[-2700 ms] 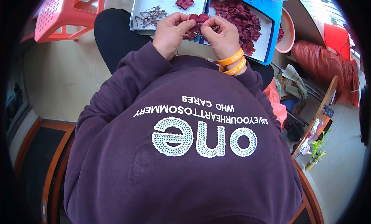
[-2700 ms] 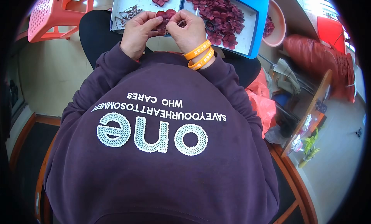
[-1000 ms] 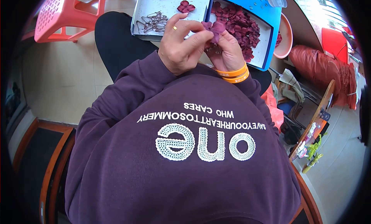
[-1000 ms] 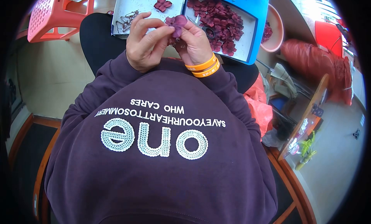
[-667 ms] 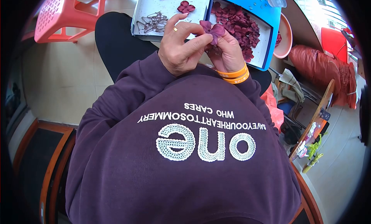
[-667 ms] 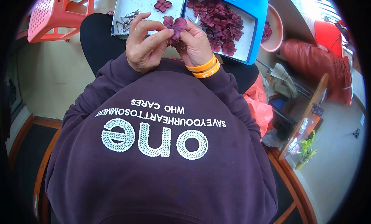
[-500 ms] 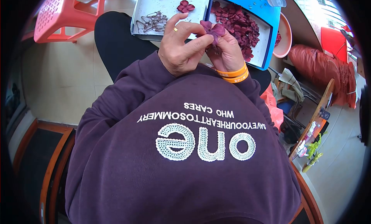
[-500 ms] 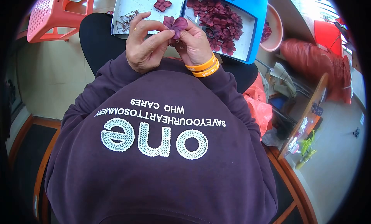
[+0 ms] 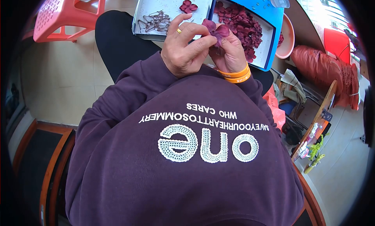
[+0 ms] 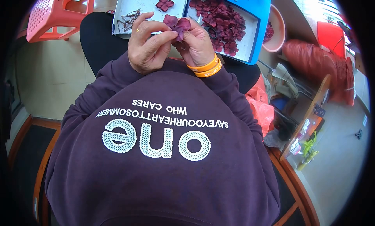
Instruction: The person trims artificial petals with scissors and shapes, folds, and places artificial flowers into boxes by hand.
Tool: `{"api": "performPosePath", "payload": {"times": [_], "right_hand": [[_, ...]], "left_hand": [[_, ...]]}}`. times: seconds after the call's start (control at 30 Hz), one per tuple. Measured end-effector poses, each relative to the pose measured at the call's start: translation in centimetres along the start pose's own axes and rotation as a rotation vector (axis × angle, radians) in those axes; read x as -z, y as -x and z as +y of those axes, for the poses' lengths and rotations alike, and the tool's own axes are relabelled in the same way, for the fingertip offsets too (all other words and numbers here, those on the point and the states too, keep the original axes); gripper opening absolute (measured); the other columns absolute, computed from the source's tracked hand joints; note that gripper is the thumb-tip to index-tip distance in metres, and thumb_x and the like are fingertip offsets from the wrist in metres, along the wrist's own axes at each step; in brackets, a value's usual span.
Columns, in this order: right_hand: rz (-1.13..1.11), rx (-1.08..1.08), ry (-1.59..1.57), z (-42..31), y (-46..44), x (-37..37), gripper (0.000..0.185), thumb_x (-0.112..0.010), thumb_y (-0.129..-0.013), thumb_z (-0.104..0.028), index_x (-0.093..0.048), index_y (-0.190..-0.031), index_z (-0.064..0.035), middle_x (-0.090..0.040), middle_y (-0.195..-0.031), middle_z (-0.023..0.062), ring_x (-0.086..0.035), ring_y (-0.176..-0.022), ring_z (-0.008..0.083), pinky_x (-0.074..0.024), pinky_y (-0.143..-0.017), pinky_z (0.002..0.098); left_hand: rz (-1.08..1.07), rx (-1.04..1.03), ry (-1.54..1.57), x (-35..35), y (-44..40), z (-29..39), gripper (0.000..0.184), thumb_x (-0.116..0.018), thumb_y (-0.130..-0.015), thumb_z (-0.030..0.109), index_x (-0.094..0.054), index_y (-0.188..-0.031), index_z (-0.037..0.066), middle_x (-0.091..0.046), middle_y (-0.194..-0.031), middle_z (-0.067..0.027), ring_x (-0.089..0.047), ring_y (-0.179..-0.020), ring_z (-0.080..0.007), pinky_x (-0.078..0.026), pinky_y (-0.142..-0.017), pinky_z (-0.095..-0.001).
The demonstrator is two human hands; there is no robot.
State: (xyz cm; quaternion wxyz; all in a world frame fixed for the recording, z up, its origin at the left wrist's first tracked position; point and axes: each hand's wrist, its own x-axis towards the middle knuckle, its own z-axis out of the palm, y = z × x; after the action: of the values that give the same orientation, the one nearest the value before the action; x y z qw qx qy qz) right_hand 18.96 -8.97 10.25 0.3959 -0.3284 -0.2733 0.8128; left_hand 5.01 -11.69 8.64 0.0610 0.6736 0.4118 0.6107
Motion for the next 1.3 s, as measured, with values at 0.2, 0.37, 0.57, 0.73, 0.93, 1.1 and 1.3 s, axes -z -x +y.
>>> {"api": "performPosePath", "payload": {"times": [0.2, 0.37, 0.57, 0.73, 0.93, 1.1, 1.3], "right_hand": [[0.011, -0.033, -0.059, 0.1, -0.1, -0.2, 0.016, -0.051, -0.085, -0.003, -0.054, -0.101, -0.0038, -0.058, -0.086, 0.0049, -0.053, -0.070, 0.0085, -0.0450, -0.065, 0.0183], [0.040, -0.008, 0.023, 0.0, 0.0, -0.4, 0.016, -0.053, -0.084, -0.002, -0.055, -0.099, -0.0032, -0.059, -0.086, 0.0049, -0.053, -0.068, 0.0086, -0.0450, -0.064, 0.0177], [0.080, 0.229, 0.404, 0.3, 0.1, -1.1, 0.014, -0.056, -0.081, 0.000, -0.057, -0.094, -0.0020, -0.058, -0.082, 0.0043, -0.052, -0.064, 0.0081, -0.0434, -0.061, 0.0163], [0.113, 0.447, 0.744, 0.4, -0.2, -1.0, 0.009, -0.058, -0.077, -0.001, -0.058, -0.087, -0.0012, -0.057, -0.074, 0.0035, -0.051, -0.061, 0.0075, -0.0418, -0.058, 0.0155], [0.246, 0.246, 1.046, -0.3, 0.3, -1.9, 0.007, -0.059, -0.077, -0.003, -0.059, -0.084, -0.0001, -0.058, -0.075, 0.0058, -0.053, -0.060, 0.0093, -0.0463, -0.058, 0.0204], [0.295, -0.058, 0.619, 0.2, -0.1, -0.1, 0.006, -0.059, -0.077, -0.005, -0.059, -0.080, 0.0001, -0.056, -0.069, 0.0051, -0.047, -0.052, 0.0087, -0.0459, -0.053, 0.0214], [0.342, -0.225, 0.388, -0.1, -0.3, 0.0, 0.007, -0.059, -0.077, -0.006, -0.060, -0.080, 0.0001, -0.056, -0.069, 0.0049, -0.044, -0.049, 0.0088, -0.0464, -0.053, 0.0223]], "left_hand": [[0.030, -0.010, 0.009, -0.2, 0.1, -0.4, 0.022, -0.062, -0.060, -0.002, -0.062, -0.080, 0.006, -0.056, -0.081, -0.0041, -0.049, -0.064, -0.0146, -0.034, -0.092, -0.0407], [0.031, 0.069, 0.017, 0.0, 0.0, 0.0, 0.025, -0.062, -0.059, -0.004, -0.062, -0.081, 0.005, -0.057, -0.081, -0.0055, -0.051, -0.068, -0.0161, -0.036, -0.091, -0.0403], [-0.025, 0.195, 0.024, 0.7, 0.1, -0.2, 0.027, -0.060, -0.059, -0.007, -0.061, -0.084, 0.003, -0.057, -0.082, -0.0074, -0.052, -0.074, -0.0184, -0.039, -0.088, -0.0372], [-0.036, 0.334, 0.165, 0.8, 0.4, -0.7, 0.022, -0.056, -0.067, -0.006, -0.059, -0.087, 0.002, -0.057, -0.083, -0.0077, -0.052, -0.076, -0.0179, -0.042, -0.082, -0.0325], [0.068, 1.120, 0.864, 0.4, 0.5, -0.6, 0.007, -0.054, -0.076, 0.000, -0.056, -0.083, 0.002, -0.056, -0.075, -0.0059, -0.052, -0.064, -0.0137, -0.045, -0.071, -0.0231], [-0.037, 1.465, 1.082, 0.2, 2.1, -2.2, 0.010, -0.050, -0.083, 0.005, -0.055, -0.091, 0.000, -0.057, -0.087, -0.0092, -0.054, -0.077, -0.0152, -0.044, -0.075, -0.0273], [-0.027, 1.491, 1.143, 0.4, 2.0, -2.3, 0.011, -0.050, -0.083, 0.005, -0.054, -0.092, 0.001, -0.057, -0.086, -0.0084, -0.055, -0.073, -0.0158, -0.045, -0.076, -0.0269]]}}
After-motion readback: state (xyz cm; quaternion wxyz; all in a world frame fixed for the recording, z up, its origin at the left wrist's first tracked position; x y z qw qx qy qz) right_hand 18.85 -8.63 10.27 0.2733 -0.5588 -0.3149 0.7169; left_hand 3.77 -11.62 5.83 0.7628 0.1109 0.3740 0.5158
